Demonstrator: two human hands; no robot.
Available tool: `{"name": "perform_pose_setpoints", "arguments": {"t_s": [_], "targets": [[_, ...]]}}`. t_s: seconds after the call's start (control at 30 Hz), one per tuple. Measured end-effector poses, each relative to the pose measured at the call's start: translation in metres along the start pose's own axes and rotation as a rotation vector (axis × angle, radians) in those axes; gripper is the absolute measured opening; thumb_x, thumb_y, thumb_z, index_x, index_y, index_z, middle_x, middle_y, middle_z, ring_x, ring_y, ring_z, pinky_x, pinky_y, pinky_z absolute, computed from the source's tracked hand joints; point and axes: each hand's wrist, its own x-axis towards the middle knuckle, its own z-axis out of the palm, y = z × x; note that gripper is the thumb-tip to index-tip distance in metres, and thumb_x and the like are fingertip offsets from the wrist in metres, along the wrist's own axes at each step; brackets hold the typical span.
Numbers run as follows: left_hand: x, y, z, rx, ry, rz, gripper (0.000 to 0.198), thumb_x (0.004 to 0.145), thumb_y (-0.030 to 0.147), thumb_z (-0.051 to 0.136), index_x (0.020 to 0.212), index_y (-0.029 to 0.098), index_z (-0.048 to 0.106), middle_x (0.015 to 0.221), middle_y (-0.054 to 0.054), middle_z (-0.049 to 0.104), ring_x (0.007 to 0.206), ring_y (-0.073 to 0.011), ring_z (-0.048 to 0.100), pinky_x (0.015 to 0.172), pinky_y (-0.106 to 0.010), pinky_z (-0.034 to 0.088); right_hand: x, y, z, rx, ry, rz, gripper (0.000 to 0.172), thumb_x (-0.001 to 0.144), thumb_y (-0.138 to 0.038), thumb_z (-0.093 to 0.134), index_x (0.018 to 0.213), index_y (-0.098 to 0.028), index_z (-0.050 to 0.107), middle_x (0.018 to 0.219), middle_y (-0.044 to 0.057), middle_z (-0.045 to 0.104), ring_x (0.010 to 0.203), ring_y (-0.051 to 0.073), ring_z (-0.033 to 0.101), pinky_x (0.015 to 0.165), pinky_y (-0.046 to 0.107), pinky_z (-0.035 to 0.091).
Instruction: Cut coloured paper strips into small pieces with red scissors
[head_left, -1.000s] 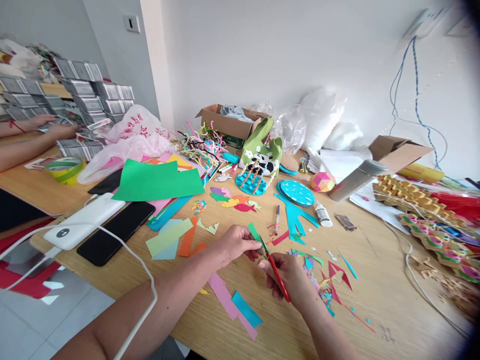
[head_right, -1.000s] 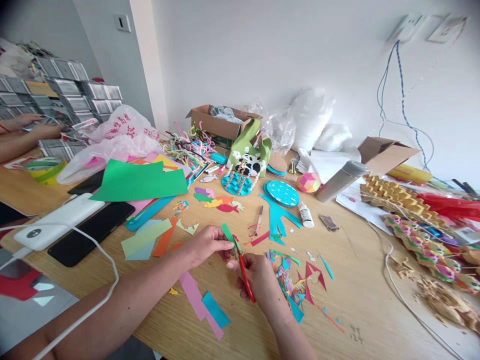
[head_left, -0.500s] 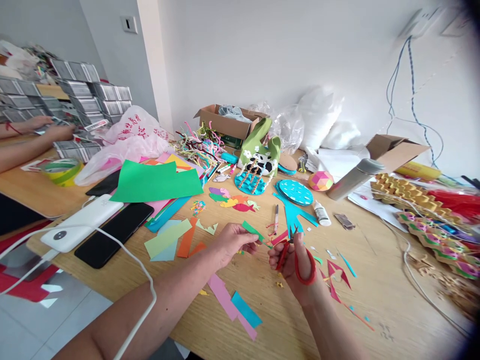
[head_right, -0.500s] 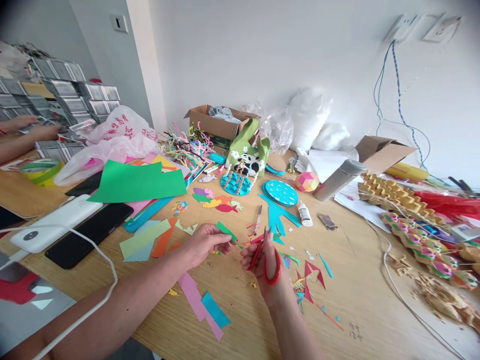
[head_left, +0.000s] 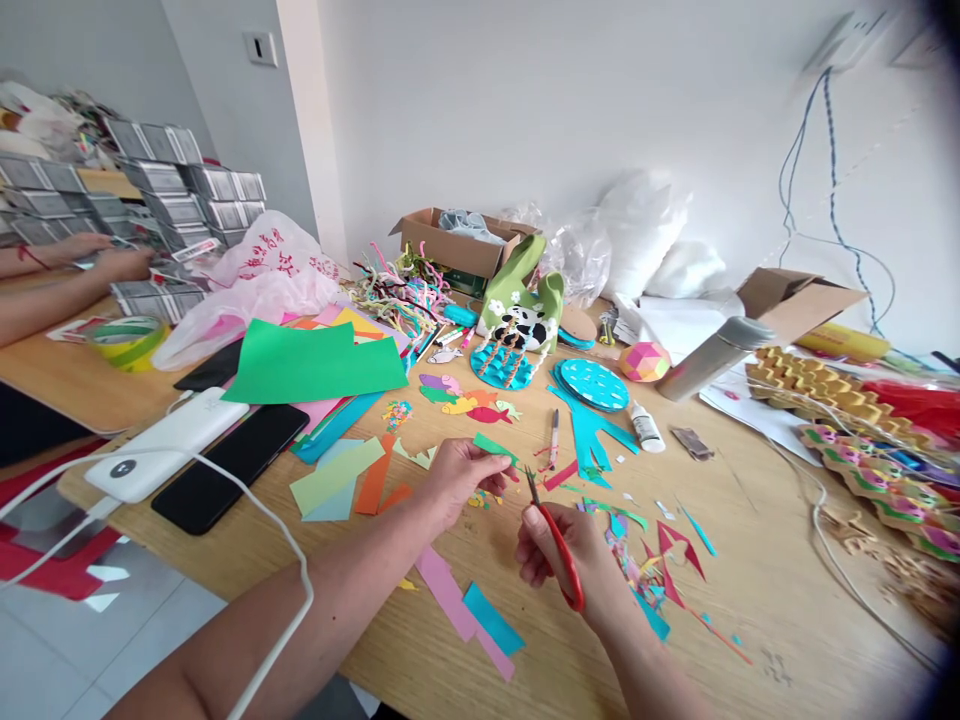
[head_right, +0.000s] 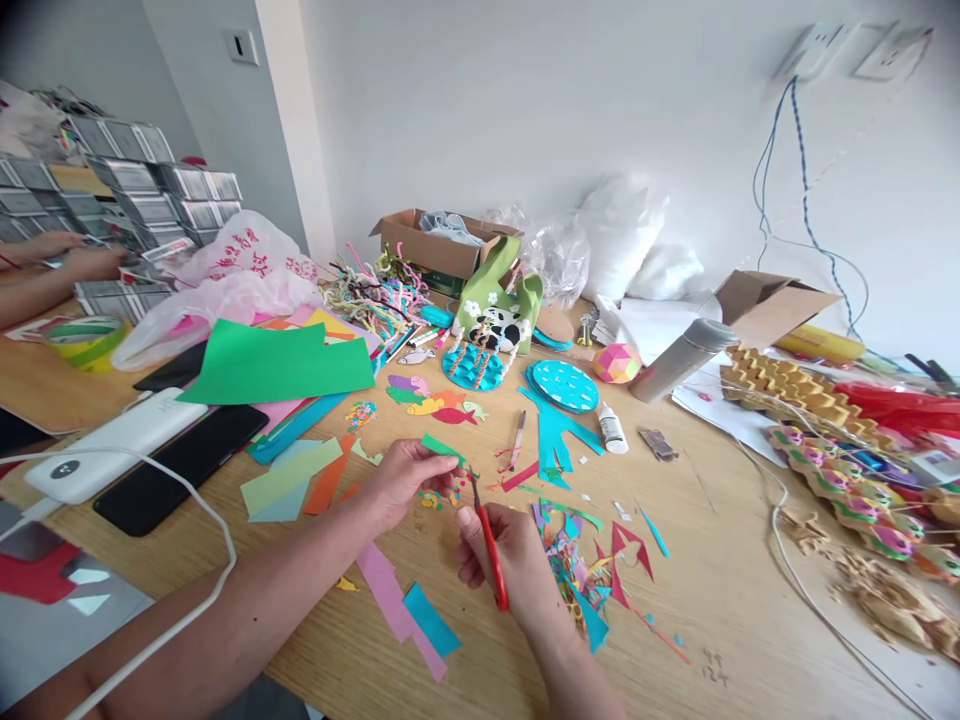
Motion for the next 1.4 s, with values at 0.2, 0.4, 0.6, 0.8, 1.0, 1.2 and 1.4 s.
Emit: {"name": "perform_pose_setpoints", "arguments": {"t_s": [0.2,0.4,0.6,0.8,1.0,1.2,1.4], "targets": [[-0.0015,-0.0021,0.0026,-0.035,-0.014,-0.016,0.027,0.059,0.033,0.072,0.067,0.008,0.067,0.064,-0.008,0.065,0.055,-0.0122,0.058,0.054,-0.023,0.046,0.0056,0.0073,0.0025,-0.046,0.0,0.066,0.051,0.067,-0.065,0.059,0.057,-0.016,0.049,0.045,0.0,0.058,0.036,0.012,0.056,0.034,0.019,0.042],[-0.0027,-0.0019,0.0038,-0.02,-0.017,-0.031,0.026,0.059,0.032,0.072,0.069,0.008,0.068,0.063,-0.007,0.065,0.055,-0.0122,0.058,0.054,-0.023,0.045,0.0037,0.0071,0.0027,-0.054,0.019,0.059,0.051,0.068,-0.065,0.058,0.055,-0.016,0.05,0.043,0.0,0.057,0.034,0.011,0.054,0.034,0.018,0.041],[-0.0055,-0.0021,0.0044,0.007,-0.066,-0.06,0.026,0.059,0.032,0.071,0.068,0.008,0.067,0.062,-0.007,0.065,0.055,-0.0128,0.058,0.057,-0.026,0.045,0.0041,0.0072,0.0025,-0.027,0.02,0.048,0.051,0.067,-0.065,0.059,0.057,-0.016,0.049,0.046,0.001,0.059,0.036,0.012,0.057,0.034,0.018,0.042],[-0.007,-0.0035,0.0055,0.008,-0.095,-0.084,0.024,0.06,0.031,0.07,0.068,0.009,0.067,0.064,-0.007,0.066,0.057,-0.0132,0.059,0.058,-0.025,0.044,0.0066,0.0114,0.0006,0.007,0.006,0.029,0.051,0.069,-0.066,0.057,0.06,-0.016,0.05,0.046,0.001,0.059,0.036,0.012,0.056,0.035,0.019,0.044],[-0.0079,-0.0031,0.006,-0.005,-0.1,-0.087,0.021,0.06,0.029,0.07,0.068,0.009,0.068,0.063,-0.006,0.066,0.057,-0.0129,0.059,0.057,-0.024,0.044,0.006,0.0102,0.0008,0.007,0.006,0.031,0.05,0.068,-0.065,0.059,0.06,-0.016,0.049,0.045,0.001,0.058,0.036,0.012,0.056,0.034,0.018,0.042],[-0.0064,-0.005,0.0051,-0.027,-0.108,-0.095,0.022,0.06,0.029,0.071,0.069,0.009,0.067,0.062,-0.006,0.065,0.057,-0.0127,0.059,0.058,-0.024,0.044,0.0038,0.0083,0.0007,0.009,0.009,0.032,0.048,0.068,-0.062,0.061,0.058,-0.016,0.049,0.044,-0.001,0.057,0.034,0.011,0.055,0.033,0.017,0.04],[-0.0062,-0.004,0.0053,0.027,-0.101,-0.1,0.024,0.058,0.031,0.071,0.068,0.009,0.067,0.062,-0.006,0.064,0.057,-0.0127,0.058,0.059,-0.025,0.044,0.0056,0.0093,0.0007,-0.006,0.013,0.041,0.048,0.067,-0.061,0.062,0.058,-0.016,0.049,0.044,0.0,0.058,0.034,0.011,0.054,0.032,0.017,0.04]]}}
